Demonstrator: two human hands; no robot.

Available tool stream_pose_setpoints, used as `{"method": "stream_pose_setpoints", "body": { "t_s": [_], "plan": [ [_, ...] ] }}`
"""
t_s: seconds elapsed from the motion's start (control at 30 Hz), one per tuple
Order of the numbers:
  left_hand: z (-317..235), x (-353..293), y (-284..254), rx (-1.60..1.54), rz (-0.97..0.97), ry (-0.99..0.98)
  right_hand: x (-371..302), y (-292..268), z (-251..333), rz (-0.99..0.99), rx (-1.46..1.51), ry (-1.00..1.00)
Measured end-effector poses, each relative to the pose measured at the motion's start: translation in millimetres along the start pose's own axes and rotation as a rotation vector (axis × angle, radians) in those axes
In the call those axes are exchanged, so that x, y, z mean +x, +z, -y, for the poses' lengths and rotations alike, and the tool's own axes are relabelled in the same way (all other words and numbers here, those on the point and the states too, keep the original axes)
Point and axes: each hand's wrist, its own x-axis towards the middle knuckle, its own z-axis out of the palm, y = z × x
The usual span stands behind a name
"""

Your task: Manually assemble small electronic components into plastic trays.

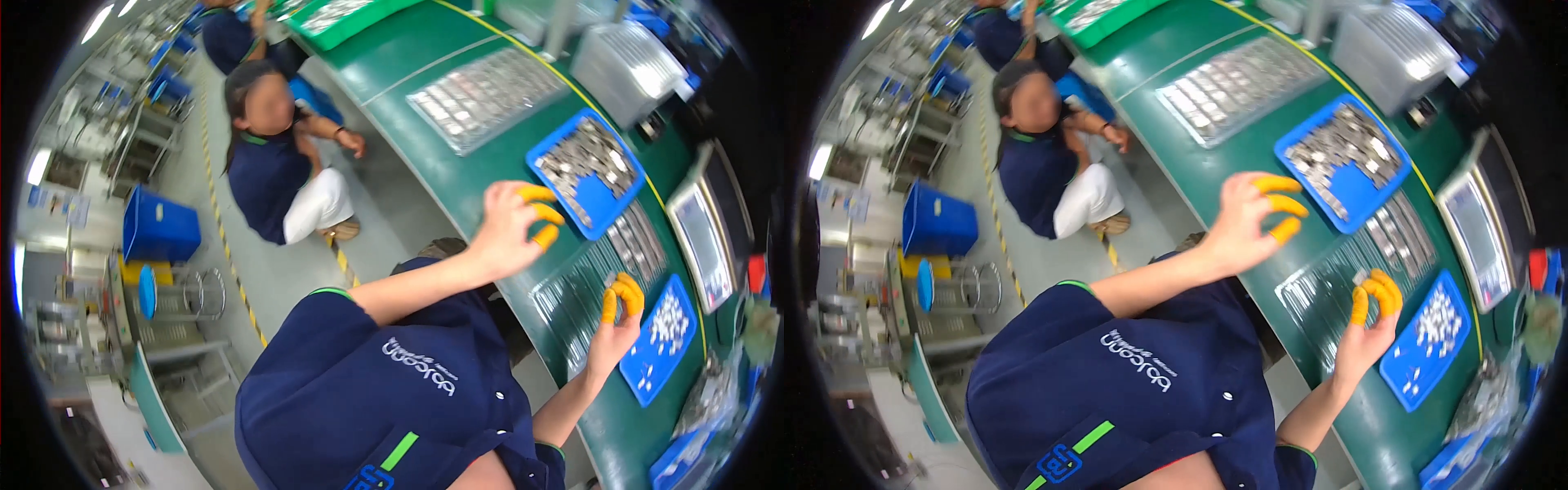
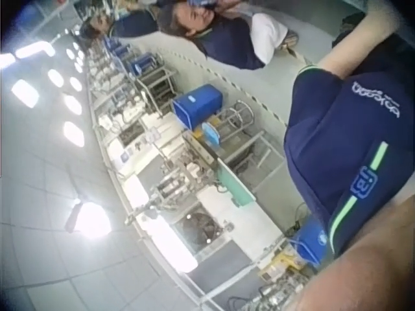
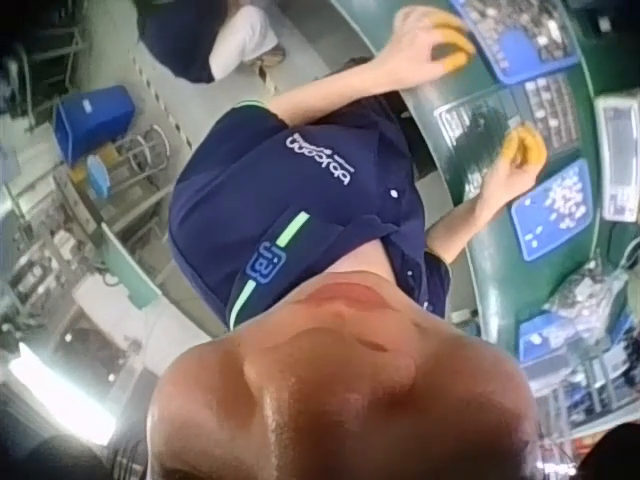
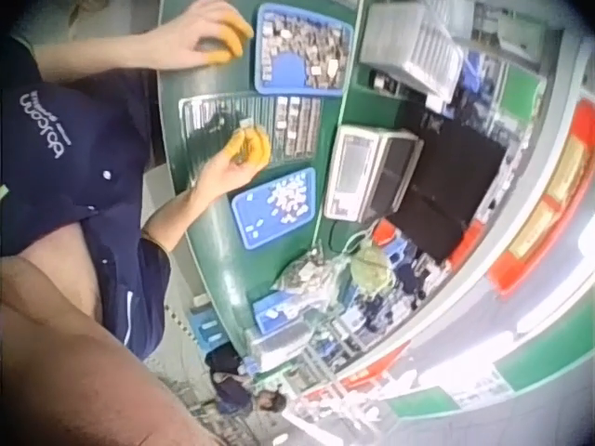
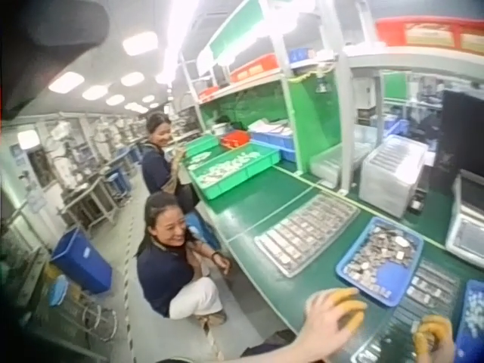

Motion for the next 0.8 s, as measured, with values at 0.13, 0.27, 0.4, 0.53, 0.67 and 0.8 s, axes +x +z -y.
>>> {"method": "stream_pose_setpoints", "body": {
  "t_s": [0.13, 0.27, 0.4, 0.53, 0.67, 0.8],
  "plan": [
    [30.2, 10.6, -3.6, 0.240, -0.042, 0.111, 18.6, -23.3, -14.8, -0.023, -0.241, -0.037],
    [19.8, 19.4, -0.9, 0.240, 0.049, 0.189, 35.8, -46.5, -40.4, -0.019, -0.544, -0.078],
    [5.0, 23.3, 32.1, 0.179, 0.197, 0.321, 46.8, -43.3, -69.1, -0.044, -0.656, -0.060],
    [-3.6, 23.2, 56.4, 0.176, 0.385, 0.377, 52.1, -41.4, -88.3, -0.070, -0.748, -0.051],
    [-5.8, 31.5, 83.4, 0.158, 0.542, 0.471, 52.2, -38.6, -90.0, -0.061, -0.784, -0.051],
    [-17.3, 37.9, 106.9, 0.264, 0.640, 0.645, 51.4, -34.8, -83.5, -0.039, -0.806, -0.090]
  ]
}}
